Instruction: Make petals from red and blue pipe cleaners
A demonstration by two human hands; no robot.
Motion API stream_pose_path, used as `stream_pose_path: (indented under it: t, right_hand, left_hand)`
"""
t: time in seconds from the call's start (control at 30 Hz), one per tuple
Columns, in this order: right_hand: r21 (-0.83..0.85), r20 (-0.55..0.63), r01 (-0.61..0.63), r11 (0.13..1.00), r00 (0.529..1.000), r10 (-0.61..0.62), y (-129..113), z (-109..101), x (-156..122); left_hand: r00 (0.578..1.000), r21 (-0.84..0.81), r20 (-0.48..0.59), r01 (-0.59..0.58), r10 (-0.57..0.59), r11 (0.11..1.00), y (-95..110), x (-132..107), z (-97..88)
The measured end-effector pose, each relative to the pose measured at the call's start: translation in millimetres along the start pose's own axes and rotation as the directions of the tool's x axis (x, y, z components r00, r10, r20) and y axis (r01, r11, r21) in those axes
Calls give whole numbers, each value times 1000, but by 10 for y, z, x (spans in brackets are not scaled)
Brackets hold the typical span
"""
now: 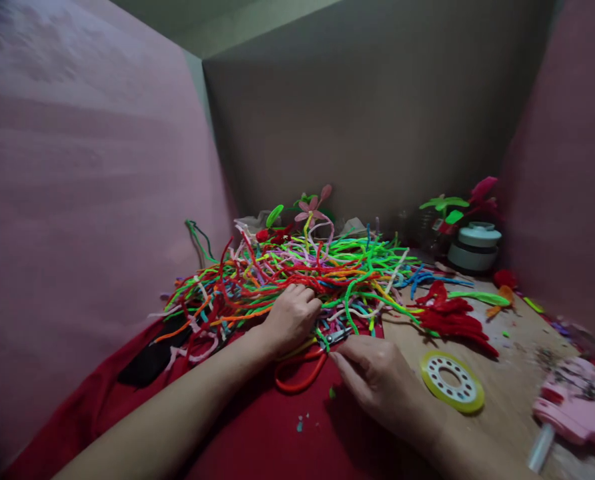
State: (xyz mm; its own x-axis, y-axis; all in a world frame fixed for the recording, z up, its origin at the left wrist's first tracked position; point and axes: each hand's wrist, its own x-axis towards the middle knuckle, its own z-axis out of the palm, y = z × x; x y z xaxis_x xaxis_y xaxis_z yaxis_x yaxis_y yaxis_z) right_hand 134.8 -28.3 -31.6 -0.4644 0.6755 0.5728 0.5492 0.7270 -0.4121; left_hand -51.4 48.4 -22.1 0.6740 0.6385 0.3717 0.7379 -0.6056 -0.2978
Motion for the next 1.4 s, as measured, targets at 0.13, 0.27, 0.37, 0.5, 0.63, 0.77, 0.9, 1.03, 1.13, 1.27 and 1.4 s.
stream_pose_path:
  t: [0.13, 0.27, 0.37, 0.5, 0.63, 0.77, 0.9, 1.03, 1.13, 1.27, 1.4]
  right_hand:
    - [-5, -6, -4, 1000, 1000, 4, -16, -10, 8]
    - [-10, -17, 17, 1000, 1000, -17, 6, 11, -8]
    - [-30, -36, 44, 999, 998, -45, 34, 31, -23]
    - [-13, -49, 83, 996, 995, -84, 50, 36, -20]
    - [-8, -56, 95, 995, 994, -95, 55, 21, -27]
    - [-4, -38, 67, 998, 997, -67, 68, 21, -52]
    - [-3, -25, 12, 1000, 1000, -12, 56, 22, -49]
    - [50, 1, -58, 997, 998, 58, 17, -1, -34]
    - [230, 57, -246, 942, 969, 239, -18, -40, -11]
    - [736, 192, -518, 436, 778, 599, -11, -167, 88]
    - [951, 249, -301, -71, 609, 753, 65, -393, 227]
  left_hand:
    - [989, -106, -105, 96, -107, 990, 25, 0, -77]
    - [945, -139, -140, 276, -295, 951, -12, -3, -80]
    - [969, -43, -62, 235, -238, 971, -44, -9, -1]
    - [993, 45, -46, 107, -105, 993, -77, 6, 71]
    - [983, 50, -77, 169, -165, 984, -85, 17, 78]
    - [972, -73, -55, 224, -228, 972, -102, 26, 13]
    - [969, -402, 106, 248, -225, 881, -324, 42, -181]
    - [851, -619, 115, 465, -512, 633, -668, 5, -319]
    - [856, -616, 163, 477, -491, 627, -783, -43, -290]
    - [888, -594, 201, 447, -414, 669, -734, -62, -200]
    - [887, -556, 157, 443, -435, 703, -691, -49, -165]
